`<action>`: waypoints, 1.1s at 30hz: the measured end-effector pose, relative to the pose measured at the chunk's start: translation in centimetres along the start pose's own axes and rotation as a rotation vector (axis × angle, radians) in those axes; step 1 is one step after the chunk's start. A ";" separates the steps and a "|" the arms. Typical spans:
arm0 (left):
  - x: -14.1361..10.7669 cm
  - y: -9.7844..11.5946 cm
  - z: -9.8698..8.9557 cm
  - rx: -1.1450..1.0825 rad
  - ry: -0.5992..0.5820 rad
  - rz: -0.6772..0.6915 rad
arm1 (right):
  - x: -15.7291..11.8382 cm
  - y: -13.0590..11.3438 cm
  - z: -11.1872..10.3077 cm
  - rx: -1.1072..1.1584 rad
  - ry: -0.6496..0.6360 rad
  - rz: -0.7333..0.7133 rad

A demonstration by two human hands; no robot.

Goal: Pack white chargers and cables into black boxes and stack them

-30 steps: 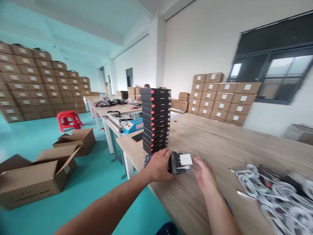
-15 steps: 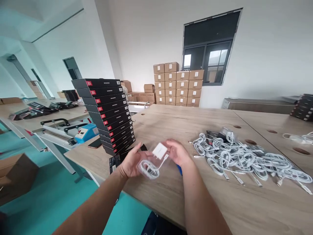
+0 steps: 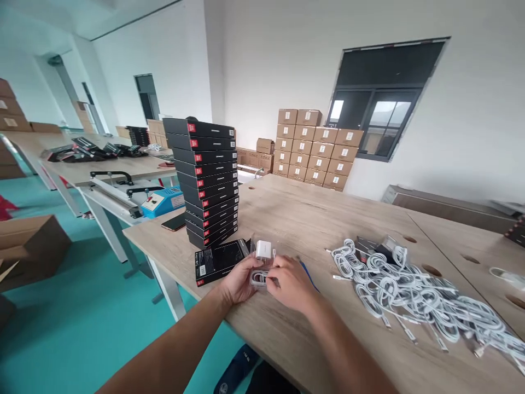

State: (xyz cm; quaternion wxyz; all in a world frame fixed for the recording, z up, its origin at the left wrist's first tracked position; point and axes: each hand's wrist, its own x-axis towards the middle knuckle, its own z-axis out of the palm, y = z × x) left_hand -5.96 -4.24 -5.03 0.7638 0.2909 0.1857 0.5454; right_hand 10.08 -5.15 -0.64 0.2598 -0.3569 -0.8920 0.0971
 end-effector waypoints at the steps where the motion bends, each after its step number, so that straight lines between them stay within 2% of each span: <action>1: 0.0 -0.1 -0.1 -0.009 0.013 0.003 | -0.3 0.0 0.4 -0.051 -0.009 0.009; 3: 0.1 -0.3 -0.2 -0.016 0.026 0.000 | -0.6 0.0 1.1 -0.141 -0.023 0.035; 5: 0.1 -0.4 -0.2 -0.014 0.026 -0.003 | -0.7 0.2 1.4 -0.133 -0.014 0.061; 12: 0.1 -0.2 -0.1 -0.008 0.003 -0.030 | -1.1 1.7 0.8 0.387 0.177 0.209; 15: 0.0 -0.2 -0.3 0.006 -0.019 -0.023 | -1.5 2.0 0.7 0.283 0.271 0.146; 19: -0.1 -0.1 -0.5 0.018 -0.066 0.005 | -1.7 1.8 0.8 0.008 0.119 -0.043; 21: -0.1 0.1 -0.5 0.022 -0.083 0.025 | -1.7 1.8 1.0 -0.012 0.122 -0.080; 23: -0.1 0.2 -0.5 0.025 -0.095 0.030 | -1.7 2.0 1.1 0.071 0.244 0.007; 26: -0.1 0.3 -0.4 0.036 -0.087 0.033 | -1.6 2.3 1.3 0.301 0.539 0.237; 28: 0.0 0.2 -0.5 0.039 -0.073 0.048 | -1.5 2.3 1.4 0.349 0.668 0.295; 31: 0.0 0.1 -0.6 0.033 -0.094 0.045 | -1.3 2.3 1.2 0.296 0.632 0.224; 33: -0.1 0.0 -0.7 0.023 -0.094 0.028 | -1.5 2.8 0.3 0.229 0.626 0.192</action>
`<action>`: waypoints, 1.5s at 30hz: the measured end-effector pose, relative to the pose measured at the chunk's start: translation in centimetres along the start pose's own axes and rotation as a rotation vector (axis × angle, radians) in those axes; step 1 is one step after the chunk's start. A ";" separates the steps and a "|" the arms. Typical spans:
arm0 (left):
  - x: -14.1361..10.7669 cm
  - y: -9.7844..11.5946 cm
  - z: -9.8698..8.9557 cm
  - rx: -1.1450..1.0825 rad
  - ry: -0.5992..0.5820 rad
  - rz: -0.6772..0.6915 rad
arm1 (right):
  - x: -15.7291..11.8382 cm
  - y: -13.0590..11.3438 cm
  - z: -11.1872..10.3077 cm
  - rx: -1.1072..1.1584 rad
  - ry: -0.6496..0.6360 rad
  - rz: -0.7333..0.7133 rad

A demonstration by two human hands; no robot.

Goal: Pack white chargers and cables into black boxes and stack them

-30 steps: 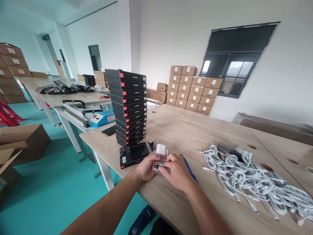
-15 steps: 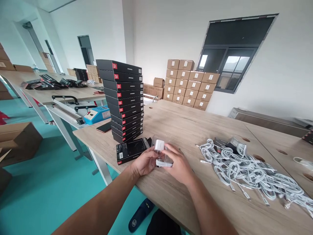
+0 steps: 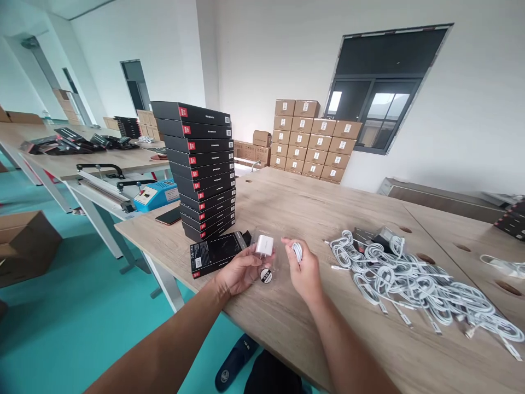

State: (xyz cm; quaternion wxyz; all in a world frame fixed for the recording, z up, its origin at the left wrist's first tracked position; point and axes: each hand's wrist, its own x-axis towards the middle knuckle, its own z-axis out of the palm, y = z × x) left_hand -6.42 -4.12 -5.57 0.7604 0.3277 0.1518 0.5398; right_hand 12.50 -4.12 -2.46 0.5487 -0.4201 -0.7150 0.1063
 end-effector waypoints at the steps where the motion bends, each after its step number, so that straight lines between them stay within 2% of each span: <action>1: 0.0 0.0 -0.1 -0.005 0.012 -0.014 | 0.4 0.3 -0.9 -0.084 0.036 -0.018; 5: -0.1 0.1 0.0 -0.034 0.032 -0.078 | 2.3 2.4 -5.5 -0.725 0.342 -0.003; 7: -0.2 0.2 0.1 -0.023 0.000 -0.092 | 2.8 3.1 -6.5 -0.807 0.424 0.055; 9: -0.3 0.1 0.4 0.020 -0.022 -0.098 | 2.6 3.0 -5.9 -0.585 0.345 0.148; 13: -0.6 -0.1 0.7 0.141 -0.055 -0.081 | 1.2 1.0 -2.1 0.215 -0.144 0.518; 15: -0.7 0.6 0.6 0.244 -0.059 -0.071 | 0.8 -0.1 -0.8 0.504 -0.312 0.643; 17: -0.5 2.2 0.4 0.430 0.038 0.016 | 0.9 -0.8 -0.6 0.680 -0.288 0.720; 20: 0.4 5.6 -0.1 0.857 0.291 0.277 | 1.5 -0.7 -1.2 0.811 -0.092 0.794; 22: 1.1 7.8 -0.4 1.162 0.330 0.309 | 1.9 -0.2 -1.5 0.845 0.021 0.810; 26: 1.9 9.8 -1.0 1.726 0.224 0.050 | 2.1 0.4 -1.3 0.914 0.146 0.841; 29: 2.1 9.9 -1.3 1.827 0.246 -0.072 | 1.9 0.1 -1.0 0.959 0.169 0.828; 32: 2.0 9.6 -0.9 1.889 0.244 -0.140 | 1.8 -0.4 -0.9 0.991 0.193 0.791; 34: 1.5 9.3 -0.1 1.899 0.199 -0.114 | 1.8 -0.7 -0.7 1.006 0.201 0.759; 38: 0.3 8.2 2.1 1.930 0.097 0.025 | 1.6 -1.3 0.0 0.962 0.188 0.631; 41: -0.1 7.6 3.3 2.032 0.130 0.093 | 1.4 -1.6 0.4 0.845 0.201 0.542; 45: -0.1 7.7 3.5 2.085 0.184 0.187 | 1.3 -1.9 0.2 0.816 0.136 0.581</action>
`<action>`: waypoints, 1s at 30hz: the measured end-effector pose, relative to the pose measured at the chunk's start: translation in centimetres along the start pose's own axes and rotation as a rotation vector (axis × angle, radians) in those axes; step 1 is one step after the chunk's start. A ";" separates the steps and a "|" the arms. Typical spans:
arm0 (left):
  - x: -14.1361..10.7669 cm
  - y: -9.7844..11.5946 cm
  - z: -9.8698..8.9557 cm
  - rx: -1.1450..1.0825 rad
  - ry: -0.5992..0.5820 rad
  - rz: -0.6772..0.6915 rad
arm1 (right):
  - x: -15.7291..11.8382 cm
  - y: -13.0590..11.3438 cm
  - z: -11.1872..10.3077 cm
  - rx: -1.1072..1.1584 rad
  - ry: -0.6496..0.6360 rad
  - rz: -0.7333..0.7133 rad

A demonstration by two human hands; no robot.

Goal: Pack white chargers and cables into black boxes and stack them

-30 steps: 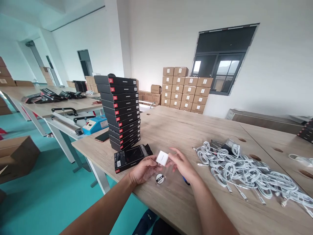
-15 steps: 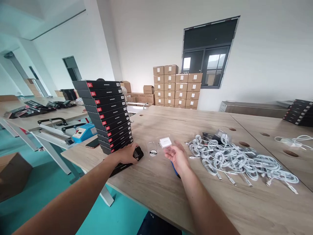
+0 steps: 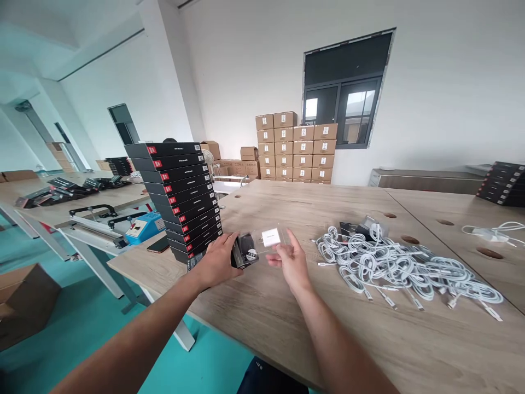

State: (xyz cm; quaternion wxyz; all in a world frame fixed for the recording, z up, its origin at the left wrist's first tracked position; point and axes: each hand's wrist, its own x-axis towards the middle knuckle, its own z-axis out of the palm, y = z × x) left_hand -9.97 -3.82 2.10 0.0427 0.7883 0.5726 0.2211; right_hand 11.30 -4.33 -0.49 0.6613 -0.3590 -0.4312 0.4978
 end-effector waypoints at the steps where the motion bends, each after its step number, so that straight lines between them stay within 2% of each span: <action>1: 0.0 -0.1 -0.1 -0.013 0.003 0.007 | 0.0 -0.1 0.0 0.000 -0.013 0.025; 6: -0.2 -0.7 -0.8 -0.113 -0.085 0.013 | -0.4 -0.5 0.1 -0.024 -0.048 0.105; 9: -0.4 -0.7 -1.0 -0.146 -0.143 0.084 | -0.8 -0.3 0.4 -0.074 -0.089 0.135; 12: -0.6 -0.5 -1.2 -0.180 -0.108 0.132 | -0.9 -0.2 0.6 -0.096 -0.165 0.131; 15: -0.9 -0.3 -1.7 -0.266 -0.052 0.107 | -0.6 -0.6 0.3 0.071 -0.272 0.185; 18: -1.3 0.1 -2.3 -0.414 -0.053 0.122 | -0.2 -0.9 -0.3 0.200 -0.286 0.261; 21: -1.5 0.9 -2.7 -0.482 -0.088 0.181 | -0.5 -0.8 -0.7 0.116 -0.360 0.303; 25: -1.3 2.3 -2.5 -0.433 -0.132 0.263 | -1.2 -0.9 -0.7 0.041 -0.479 0.336; 27: -1.2 3.1 -2.0 -0.446 -0.059 0.277 | -1.1 -1.2 -0.7 0.037 -0.453 0.291; 30: -1.3 4.4 -0.1 -0.603 0.172 0.236 | -0.3 -1.9 -0.6 0.075 -0.320 0.120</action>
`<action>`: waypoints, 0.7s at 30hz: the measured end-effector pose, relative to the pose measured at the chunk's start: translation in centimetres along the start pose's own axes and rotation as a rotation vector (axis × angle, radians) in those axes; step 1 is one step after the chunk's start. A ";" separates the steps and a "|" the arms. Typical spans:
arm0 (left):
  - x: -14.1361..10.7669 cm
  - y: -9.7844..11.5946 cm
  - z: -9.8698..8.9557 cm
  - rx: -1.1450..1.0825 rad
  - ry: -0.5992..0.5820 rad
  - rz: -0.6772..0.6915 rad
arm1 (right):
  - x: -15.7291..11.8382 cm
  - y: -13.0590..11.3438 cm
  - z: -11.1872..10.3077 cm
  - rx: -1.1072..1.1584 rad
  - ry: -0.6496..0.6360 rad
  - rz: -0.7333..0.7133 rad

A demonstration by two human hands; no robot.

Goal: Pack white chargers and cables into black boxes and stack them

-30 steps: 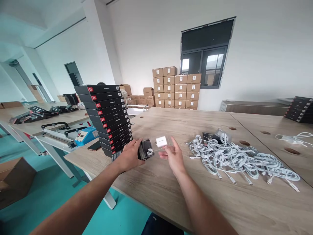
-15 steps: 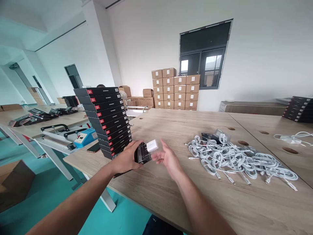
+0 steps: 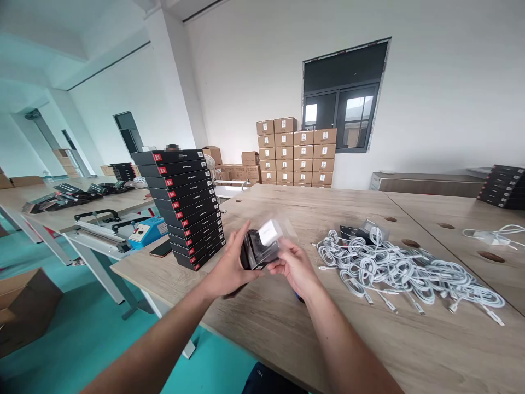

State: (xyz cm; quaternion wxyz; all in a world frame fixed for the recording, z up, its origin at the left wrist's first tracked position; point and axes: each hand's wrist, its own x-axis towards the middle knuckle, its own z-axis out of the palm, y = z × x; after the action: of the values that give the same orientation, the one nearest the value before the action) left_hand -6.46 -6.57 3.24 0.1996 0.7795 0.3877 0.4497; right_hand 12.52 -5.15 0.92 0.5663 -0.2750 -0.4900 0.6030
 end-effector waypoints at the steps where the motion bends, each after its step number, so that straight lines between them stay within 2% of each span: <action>1: -0.3 -0.1 1.0 -0.066 0.070 0.000 | 0.2 -0.3 -0.1 -0.034 0.051 -0.091; 4: -1.7 -1.2 3.9 -0.257 0.181 -0.002 | 0.4 -0.9 -0.2 -0.307 0.179 -0.352; 7: -3.0 -2.4 5.3 -0.414 0.208 0.033 | -0.1 -1.2 0.1 -0.525 0.201 -0.445; 9: -3.2 -2.7 4.8 -0.502 0.198 0.056 | -0.5 -1.3 0.5 -0.577 0.188 -0.468; 11: -2.9 -2.5 3.6 -0.561 0.210 0.074 | -0.7 -1.3 1.0 -0.629 0.177 -0.489; 14: -1.6 -1.8 1.4 -0.577 0.246 0.072 | -0.8 -1.1 1.5 -0.710 0.164 -0.520; 16: -0.9 -1.6 0.6 -0.564 0.203 0.038 | -0.8 -0.7 1.4 -0.743 0.154 -0.543; 19: -0.6 -2.1 0.6 -0.554 0.146 0.017 | -0.9 0.0 1.0 -0.683 0.136 -0.603; 21: -0.9 -2.7 1.1 -0.546 0.171 0.040 | -0.9 0.4 0.6 -0.638 0.130 -0.673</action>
State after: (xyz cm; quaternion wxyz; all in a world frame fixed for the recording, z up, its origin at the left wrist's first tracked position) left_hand -6.92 -5.54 0.43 0.3597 0.6637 0.2521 0.6054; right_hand 12.02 -6.11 0.60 0.6471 -0.2986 -0.6763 0.1866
